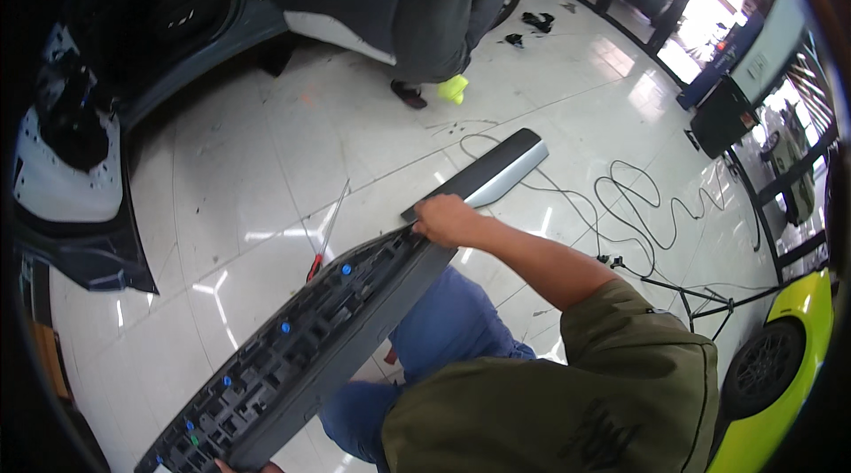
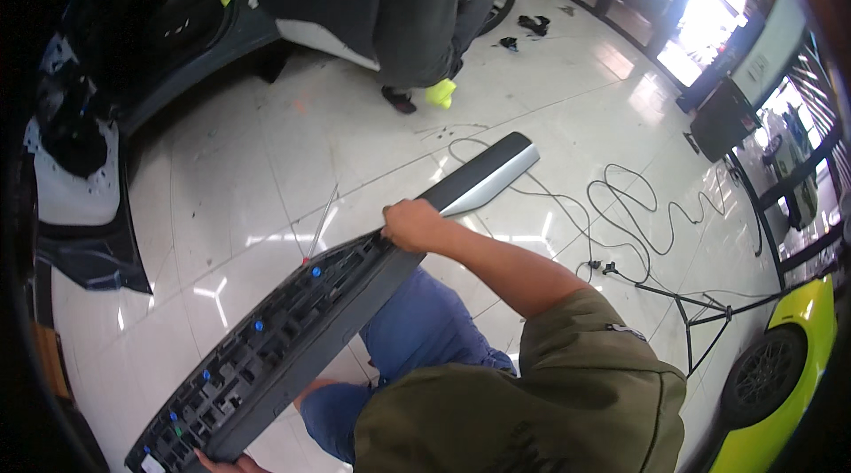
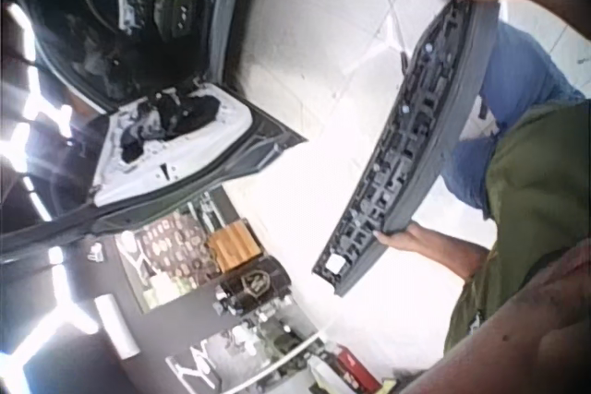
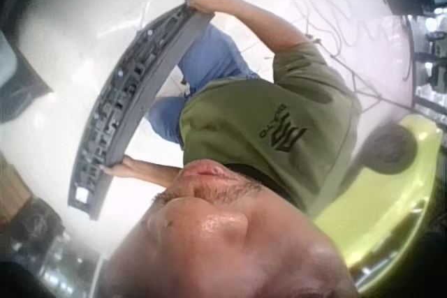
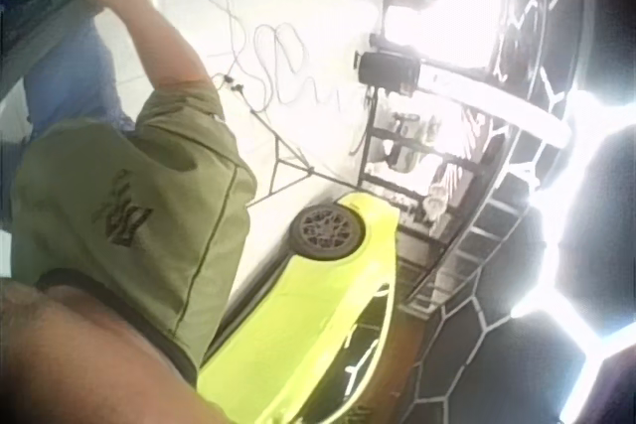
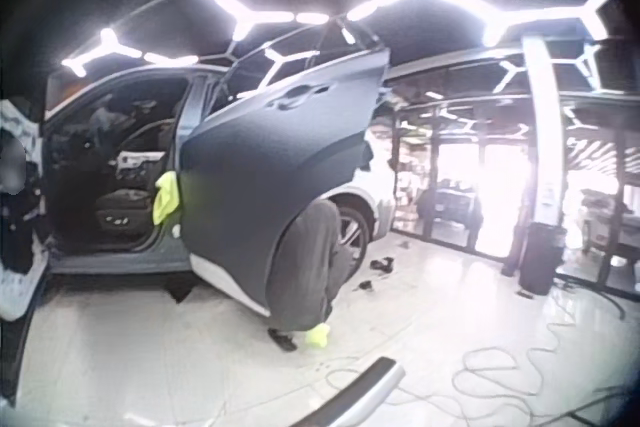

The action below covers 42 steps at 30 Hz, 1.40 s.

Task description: The person assembles a car door panel by attaching a trim piece to the main panel using a screwdriver. They then move the assembled panel to another room and place it on a table.

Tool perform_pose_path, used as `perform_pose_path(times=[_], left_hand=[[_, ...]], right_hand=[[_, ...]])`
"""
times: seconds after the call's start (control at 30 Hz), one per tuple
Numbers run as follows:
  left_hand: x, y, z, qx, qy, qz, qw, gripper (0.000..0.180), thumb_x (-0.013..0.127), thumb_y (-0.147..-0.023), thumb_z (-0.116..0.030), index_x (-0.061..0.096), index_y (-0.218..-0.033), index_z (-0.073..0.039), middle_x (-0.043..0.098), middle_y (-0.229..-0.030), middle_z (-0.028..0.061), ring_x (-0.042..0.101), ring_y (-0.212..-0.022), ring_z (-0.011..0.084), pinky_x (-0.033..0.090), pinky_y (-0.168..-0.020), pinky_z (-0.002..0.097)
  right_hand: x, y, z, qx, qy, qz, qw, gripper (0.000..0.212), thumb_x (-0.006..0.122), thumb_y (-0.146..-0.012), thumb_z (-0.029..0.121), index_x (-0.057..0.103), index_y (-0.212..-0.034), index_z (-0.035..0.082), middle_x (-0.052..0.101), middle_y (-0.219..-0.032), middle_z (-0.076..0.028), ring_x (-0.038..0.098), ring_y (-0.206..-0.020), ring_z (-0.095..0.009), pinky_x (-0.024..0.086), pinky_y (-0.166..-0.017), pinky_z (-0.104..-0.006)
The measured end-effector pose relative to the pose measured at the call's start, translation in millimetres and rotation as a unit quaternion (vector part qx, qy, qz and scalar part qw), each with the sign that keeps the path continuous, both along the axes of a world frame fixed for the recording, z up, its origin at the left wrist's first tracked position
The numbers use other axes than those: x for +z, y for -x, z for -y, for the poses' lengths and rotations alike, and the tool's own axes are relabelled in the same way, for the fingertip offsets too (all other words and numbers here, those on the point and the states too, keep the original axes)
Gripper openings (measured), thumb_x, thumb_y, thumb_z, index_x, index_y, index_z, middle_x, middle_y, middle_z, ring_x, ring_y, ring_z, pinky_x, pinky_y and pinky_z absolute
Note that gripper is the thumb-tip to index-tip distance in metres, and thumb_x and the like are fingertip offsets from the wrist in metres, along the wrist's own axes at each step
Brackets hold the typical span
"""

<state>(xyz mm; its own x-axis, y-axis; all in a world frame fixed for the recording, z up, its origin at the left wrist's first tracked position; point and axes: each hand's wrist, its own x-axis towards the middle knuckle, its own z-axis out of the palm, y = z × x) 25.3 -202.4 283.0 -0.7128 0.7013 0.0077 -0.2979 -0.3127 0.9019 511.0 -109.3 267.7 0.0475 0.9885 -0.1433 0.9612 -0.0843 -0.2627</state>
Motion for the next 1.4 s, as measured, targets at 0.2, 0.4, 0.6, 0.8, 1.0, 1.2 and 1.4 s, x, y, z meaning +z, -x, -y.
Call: perform_pose_path(times=[0.2, 0.4, 0.6, 0.8, 1.0, 1.2, 1.4], left_hand=[[10.1, -10.1, -3.2, 0.064, 0.002, 0.093, 0.994, 0.048, 0.050, -0.088, -0.023, 0.047, -0.123, 0.009, 0.050, -0.127, 0.0237, 0.049, -0.116, 0.0367, 0.032, -0.105, 0.0477], [15.8, -11.3, -3.6, 0.068, -0.012, 0.086, 0.994, 0.046, 0.050, -0.088, -0.020, 0.047, -0.123, 0.009, 0.049, -0.128, 0.0242, 0.047, -0.118, 0.0381, 0.031, -0.106, 0.0481], [-23.3, 45.3, -5.4, 0.019, -0.015, 0.109, 0.994, 0.047, 0.056, -0.085, -0.023, 0.050, -0.122, 0.006, 0.054, -0.124, 0.0205, 0.052, -0.112, 0.0329, 0.037, -0.101, 0.0451], [-17.2, 48.8, 0.5, 0.042, 0.030, 0.072, 0.996, 0.049, 0.055, -0.089, -0.027, 0.045, -0.125, 0.005, 0.053, -0.122, 0.0188, 0.054, -0.109, 0.0300, 0.044, -0.095, 0.0435], [-7.4, 30.3, 5.2, 0.064, 0.040, 0.051, 0.996, 0.050, 0.056, -0.089, -0.028, 0.045, -0.124, 0.005, 0.053, -0.122, 0.0185, 0.053, -0.110, 0.0291, 0.044, -0.094, 0.0430], [-6.5, 25.4, -0.4, 0.060, 0.040, 0.080, 0.994, 0.051, 0.056, -0.089, -0.031, 0.046, -0.125, 0.004, 0.053, -0.122, 0.0157, 0.053, -0.109, 0.0283, 0.045, -0.093, 0.0407], [6.8, 20.9, 3.1, 0.083, 0.011, 0.094, 0.992, 0.050, 0.055, -0.090, -0.031, 0.046, -0.125, 0.004, 0.053, -0.122, 0.0164, 0.054, -0.109, 0.0264, 0.044, -0.093, 0.0401]], right_hand=[[-9.2, 0.1, 5.3, 0.011, -0.010, 0.060, 0.998, 0.023, 0.055, -0.084, 0.024, 0.063, -0.090, 0.004, 0.066, -0.085, -0.016, 0.063, -0.087, -0.029, 0.045, -0.080, -0.0415], [21.5, 2.4, 5.0, 0.109, 0.053, 0.160, 0.980, 0.023, 0.057, -0.078, 0.019, 0.066, -0.093, 0.004, 0.066, -0.094, -0.013, 0.062, -0.094, -0.029, 0.047, -0.081, -0.0400], [28.1, 5.1, -8.5, 0.135, 0.150, 0.172, 0.964, 0.022, 0.060, -0.075, 0.015, 0.068, -0.090, 0.003, 0.066, -0.096, -0.016, 0.063, -0.095, -0.031, 0.049, -0.082, -0.0404], [2.7, -11.0, -3.5, 0.115, 0.071, 0.090, 0.987, 0.027, 0.055, -0.080, 0.022, 0.067, -0.091, 0.001, 0.066, -0.091, -0.019, 0.063, -0.090, -0.034, 0.050, -0.079, -0.0420], [-2.8, -23.9, -6.8, 0.138, 0.079, 0.034, 0.987, 0.028, 0.052, -0.081, 0.023, 0.066, -0.084, 0.000, 0.065, -0.084, -0.020, 0.062, -0.084, -0.037, 0.049, -0.077, -0.0449], [-15.1, -35.0, -14.5, 0.153, 0.115, 0.111, 0.975, 0.023, 0.052, -0.077, 0.023, 0.069, -0.075, 0.007, 0.066, -0.076, -0.014, 0.064, -0.074, -0.034, 0.050, -0.064, -0.0457], [14.1, -18.7, 0.7, 0.136, -0.001, 0.046, 0.990, 0.028, 0.054, -0.082, 0.024, 0.063, -0.088, -0.001, 0.063, -0.089, -0.021, 0.062, -0.089, -0.034, 0.049, -0.080, -0.0424]])
